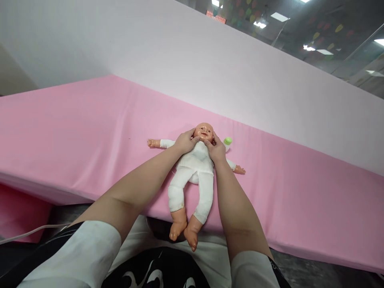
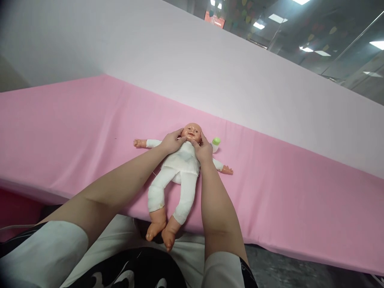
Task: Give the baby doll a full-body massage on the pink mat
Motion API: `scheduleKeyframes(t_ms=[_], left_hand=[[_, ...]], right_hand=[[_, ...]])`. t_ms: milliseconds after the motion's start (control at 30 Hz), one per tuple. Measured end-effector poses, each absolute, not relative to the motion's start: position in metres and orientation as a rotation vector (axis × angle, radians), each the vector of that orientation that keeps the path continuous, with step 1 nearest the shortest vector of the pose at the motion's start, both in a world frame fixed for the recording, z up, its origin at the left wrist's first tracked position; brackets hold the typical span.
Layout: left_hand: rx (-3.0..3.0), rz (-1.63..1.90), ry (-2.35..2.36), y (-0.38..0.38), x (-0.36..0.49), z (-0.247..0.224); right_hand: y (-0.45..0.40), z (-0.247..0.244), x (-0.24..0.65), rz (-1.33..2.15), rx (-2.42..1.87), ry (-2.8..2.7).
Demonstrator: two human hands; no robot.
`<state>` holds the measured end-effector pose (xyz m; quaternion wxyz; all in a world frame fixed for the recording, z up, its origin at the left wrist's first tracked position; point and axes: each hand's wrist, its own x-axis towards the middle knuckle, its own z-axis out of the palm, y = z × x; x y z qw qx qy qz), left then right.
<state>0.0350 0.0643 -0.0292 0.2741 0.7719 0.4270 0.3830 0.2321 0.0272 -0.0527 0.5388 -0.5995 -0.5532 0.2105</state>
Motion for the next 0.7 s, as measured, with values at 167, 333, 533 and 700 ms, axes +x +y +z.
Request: scheduleKeyframes(t_ms=[167, 333, 533, 700], left_hand=[[2.011, 1.033, 1.191, 0.072, 0.034, -0.037], [1.955, 1.076, 1.137, 0.076, 0.033, -0.044], [1.924, 1.082, 1.121, 0.066, 0.033, -0.037], [1.931, 1.051, 1.163, 0.063, 0.035, -0.032]], right_hand=[[0.027, -0.051, 0.236, 0.561, -1.406, -1.328], [0.022, -0.046, 0.234, 0.487, -1.428, -1.365], [0.016, -0.043, 0.224, 0.426, -1.487, -1.358], [0.018, -0.042, 0.220, 0.448, -1.545, -1.351]])
